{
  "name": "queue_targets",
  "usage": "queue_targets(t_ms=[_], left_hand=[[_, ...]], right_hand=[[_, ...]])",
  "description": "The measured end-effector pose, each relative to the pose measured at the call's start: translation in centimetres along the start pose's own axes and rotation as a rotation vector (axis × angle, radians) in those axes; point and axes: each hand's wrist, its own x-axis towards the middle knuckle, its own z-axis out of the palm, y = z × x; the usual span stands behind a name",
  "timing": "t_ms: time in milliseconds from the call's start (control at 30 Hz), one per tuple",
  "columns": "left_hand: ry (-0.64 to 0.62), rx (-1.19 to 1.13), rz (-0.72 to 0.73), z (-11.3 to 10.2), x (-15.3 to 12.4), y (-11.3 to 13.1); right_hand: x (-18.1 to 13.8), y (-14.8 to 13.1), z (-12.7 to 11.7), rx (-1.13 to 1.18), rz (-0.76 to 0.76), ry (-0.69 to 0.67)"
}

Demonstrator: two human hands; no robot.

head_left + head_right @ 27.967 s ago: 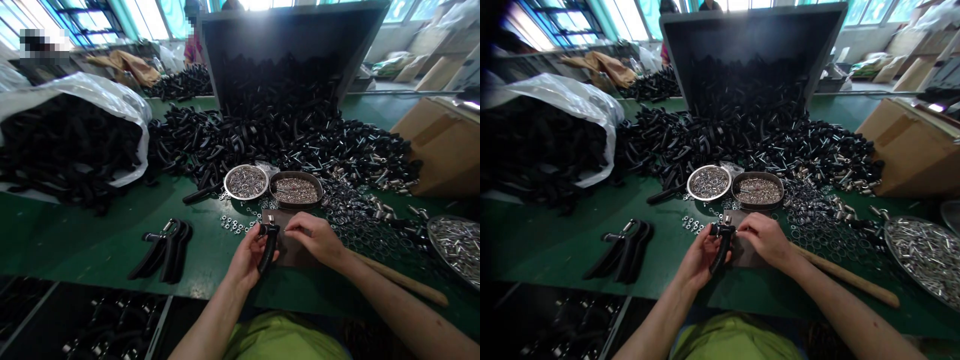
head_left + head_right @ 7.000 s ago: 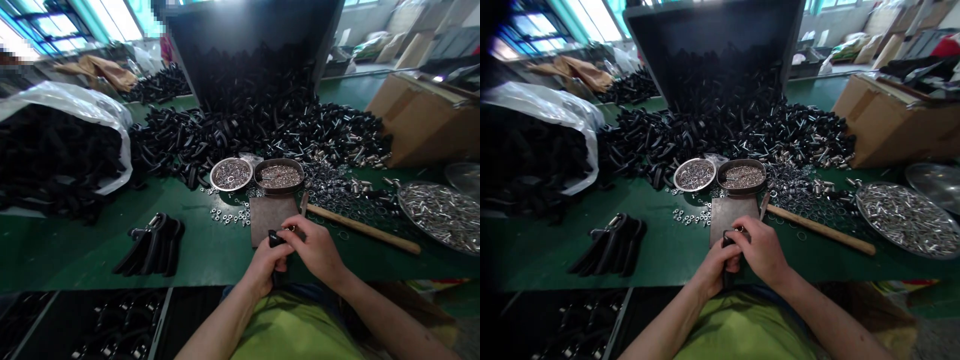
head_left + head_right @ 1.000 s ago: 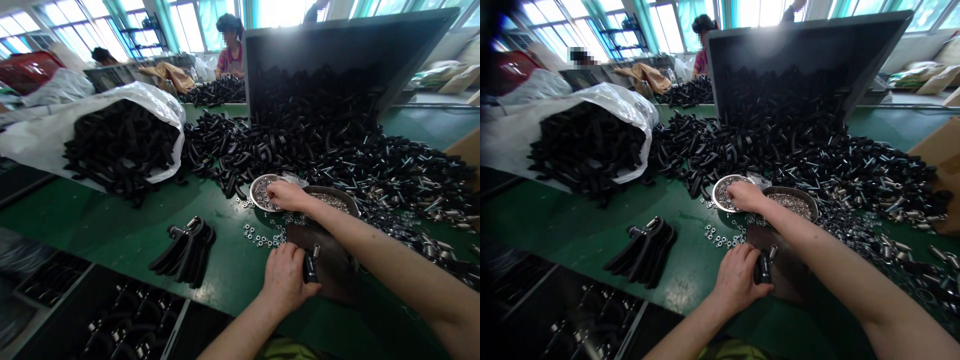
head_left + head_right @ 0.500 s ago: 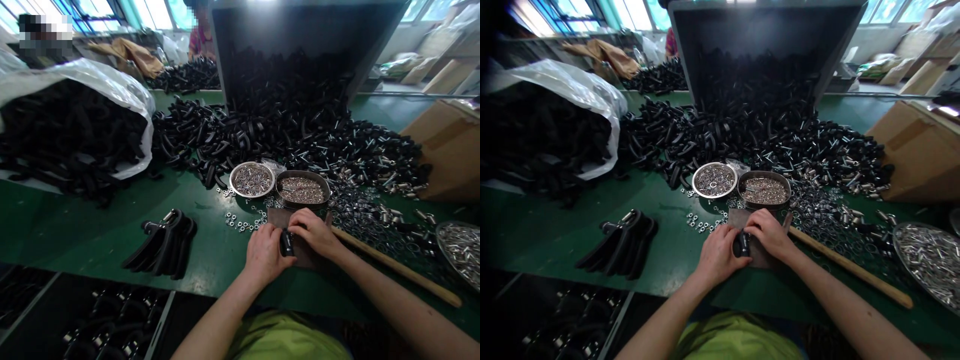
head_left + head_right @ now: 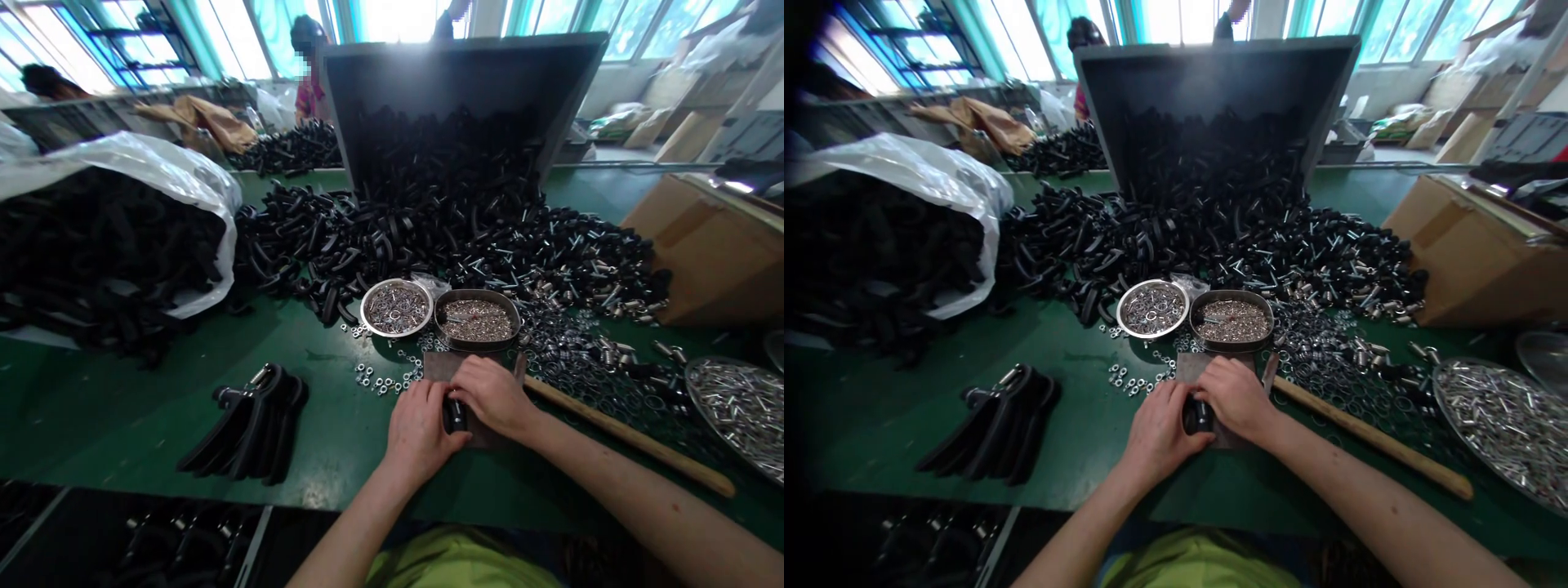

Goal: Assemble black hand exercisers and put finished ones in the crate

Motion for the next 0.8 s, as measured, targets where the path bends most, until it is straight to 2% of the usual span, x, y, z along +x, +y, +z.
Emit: queue_targets(t_ms=[67, 167, 233, 333, 533, 667, 800], left_hand=[[-0.009, 0.004, 0.024, -0.2, -0.1, 0.0], [-0.041, 0.036, 0.074, -0.5, -0.2, 0.0], [-0.051, 0.062, 0.096, -0.6, -0.2, 0.1], [-0.052, 0.096, 0.106, -0.6, -0.2, 0.2], [-0.061, 0.110, 0.126, -0.6, -0.1, 0.1], [-0.058, 0.102, 0.136, -0.7, -0.1, 0.0], [-0.061, 0.085, 0.137, -0.6, -0.1, -0.1]], right_hand=[[1.3, 1.9, -1.7, -0.063, 0.101, -0.035], [3.8, 5.4, -3.8, -0.254, 0.367, -0.080], [5.1, 7.4, -4.2, -0.305, 0.439, -0.145], [6.2, 8.9, -3.9, -0.316, 0.464, -0.224], [6.4, 9.5, -3.2, -0.293, 0.473, -0.281], [6.5, 10.2, -3.1, -0.241, 0.469, -0.276], [6.3, 10.7, -2.8, -0.192, 0.485, -0.206]])
